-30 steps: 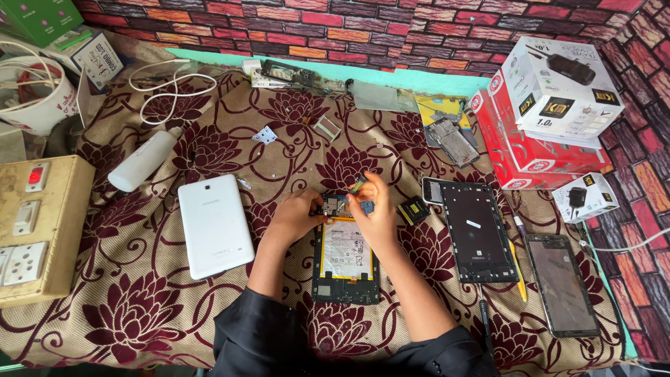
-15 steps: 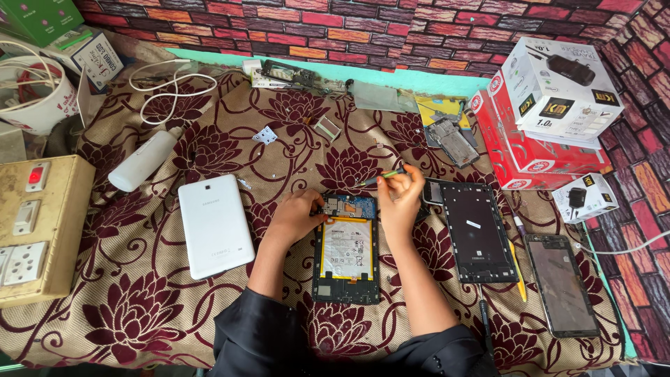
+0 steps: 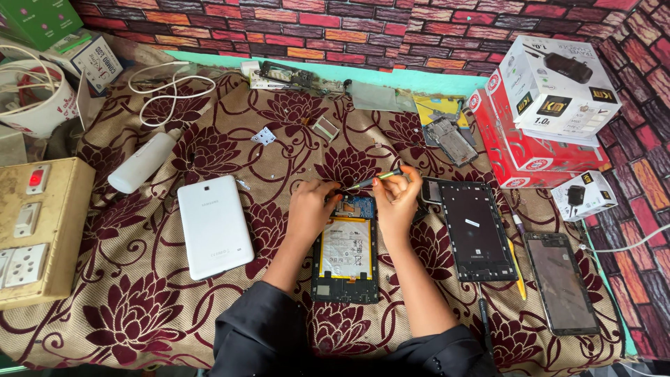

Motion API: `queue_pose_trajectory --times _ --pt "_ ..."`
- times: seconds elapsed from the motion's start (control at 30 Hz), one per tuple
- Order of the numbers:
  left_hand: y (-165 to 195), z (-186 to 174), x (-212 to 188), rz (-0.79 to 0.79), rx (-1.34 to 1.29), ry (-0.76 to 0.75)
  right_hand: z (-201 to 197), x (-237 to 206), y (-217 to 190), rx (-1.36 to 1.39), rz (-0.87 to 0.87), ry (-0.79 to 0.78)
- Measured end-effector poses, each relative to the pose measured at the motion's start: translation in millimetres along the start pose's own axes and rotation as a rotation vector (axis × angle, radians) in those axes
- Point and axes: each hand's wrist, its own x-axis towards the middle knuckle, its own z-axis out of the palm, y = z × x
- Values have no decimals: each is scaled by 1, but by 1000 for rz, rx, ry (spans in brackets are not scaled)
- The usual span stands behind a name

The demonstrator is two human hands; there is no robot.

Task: The person uses a screwdriver to remove screws from the internal frame of a disassembled smartphone. They continue unscrewing multiple screws from the motherboard area while the phone remains open on the table.

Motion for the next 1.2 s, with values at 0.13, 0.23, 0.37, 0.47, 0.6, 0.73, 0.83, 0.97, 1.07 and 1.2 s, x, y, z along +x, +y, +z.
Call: queue_pose_trajectory --times 0.13,0.23,0.37,0.47,0.6,0.73,0.83,0.97,1.07,1.2 --pt "-2 3 0 -2 9 -25 3 -2 -1 12 -16 -26" --pt "-1 3 0 -20 4 -40 3 -3 -2 44 -1 -48" --pt "0 4 -1 -38 -11 -42 4 -4 -2 35 7 -47" --pt "-2 3 -2 -4 -24 -5 2 -3 -2 25 2 -26" --pt "-5 6 11 12 69 2 -5 6 -3 -8 -3 55" --pt "-3 14 29 2 170 -46 -12 14 -3 48 0 116" --pt "-1 21 43 60 165 -87 -14 17 -4 53 12 138" --pt "2 27 53 105 122 -107 -15 18 -5 53 25 142" --pt "1 26 55 98 110 -151 -15 17 -3 55 19 143" --pt "3 23 52 104 88 -159 -14 13 0 10 17 119"
